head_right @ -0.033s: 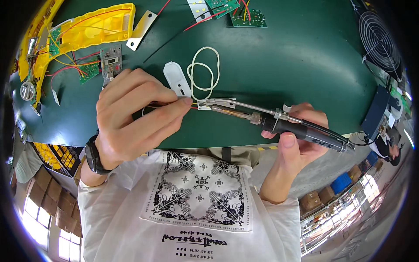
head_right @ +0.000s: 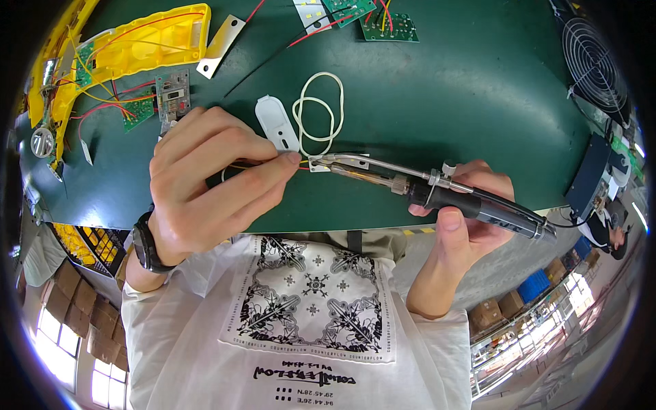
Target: The person solders wires from circuit boards to LED panels using a soldering iron, repeatedly picking up components from the table, aligning the wires, and soldering the connections.
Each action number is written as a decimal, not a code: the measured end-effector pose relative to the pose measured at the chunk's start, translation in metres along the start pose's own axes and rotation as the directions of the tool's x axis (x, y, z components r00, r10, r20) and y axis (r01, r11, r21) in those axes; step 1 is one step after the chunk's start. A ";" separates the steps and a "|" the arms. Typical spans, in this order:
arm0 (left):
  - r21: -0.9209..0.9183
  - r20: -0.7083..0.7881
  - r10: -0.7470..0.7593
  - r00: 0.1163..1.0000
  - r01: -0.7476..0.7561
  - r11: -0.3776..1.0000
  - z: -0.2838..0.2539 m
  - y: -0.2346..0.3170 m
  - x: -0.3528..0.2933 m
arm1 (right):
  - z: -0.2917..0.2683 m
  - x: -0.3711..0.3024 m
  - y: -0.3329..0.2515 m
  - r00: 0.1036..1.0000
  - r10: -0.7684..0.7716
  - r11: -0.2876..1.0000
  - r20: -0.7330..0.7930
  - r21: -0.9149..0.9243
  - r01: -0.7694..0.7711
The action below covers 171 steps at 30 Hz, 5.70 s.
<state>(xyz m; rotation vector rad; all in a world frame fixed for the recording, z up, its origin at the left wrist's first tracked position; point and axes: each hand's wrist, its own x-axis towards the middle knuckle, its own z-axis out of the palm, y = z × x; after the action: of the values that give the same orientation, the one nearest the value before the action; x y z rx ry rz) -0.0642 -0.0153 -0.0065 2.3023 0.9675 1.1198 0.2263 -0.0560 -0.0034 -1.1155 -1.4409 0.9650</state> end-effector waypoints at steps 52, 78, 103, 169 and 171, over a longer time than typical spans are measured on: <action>0.046 -0.005 -0.007 1.000 0.008 0.999 0.004 0.005 0.004 | 0.019 0.010 -0.016 0.987 0.108 0.994 -0.117 -0.011 -0.110; 0.055 -0.002 -0.008 1.000 0.009 0.998 0.006 0.006 0.004 | 0.009 0.007 -0.006 0.999 -0.046 0.973 -0.011 0.227 0.047; -0.357 -0.318 -0.462 0.828 0.347 0.867 -0.075 0.053 0.000 | 0.015 0.012 -0.017 0.900 0.169 0.842 -0.401 0.534 0.080; 0.218 -0.143 -0.177 0.974 0.206 0.954 -0.034 0.020 0.107 | 0.003 0.010 -0.013 0.874 0.224 0.672 -0.432 0.718 0.183; 0.114 0.071 -0.287 0.955 0.279 0.954 -0.026 0.032 0.075 | 0.003 0.010 -0.011 0.867 0.214 0.687 -0.449 0.700 0.193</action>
<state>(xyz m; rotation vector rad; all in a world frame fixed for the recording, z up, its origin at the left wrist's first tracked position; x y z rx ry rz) -0.0393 0.0189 0.0678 2.1797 1.2993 0.8633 0.2212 -0.0485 0.0088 -0.6741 -0.5052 1.0222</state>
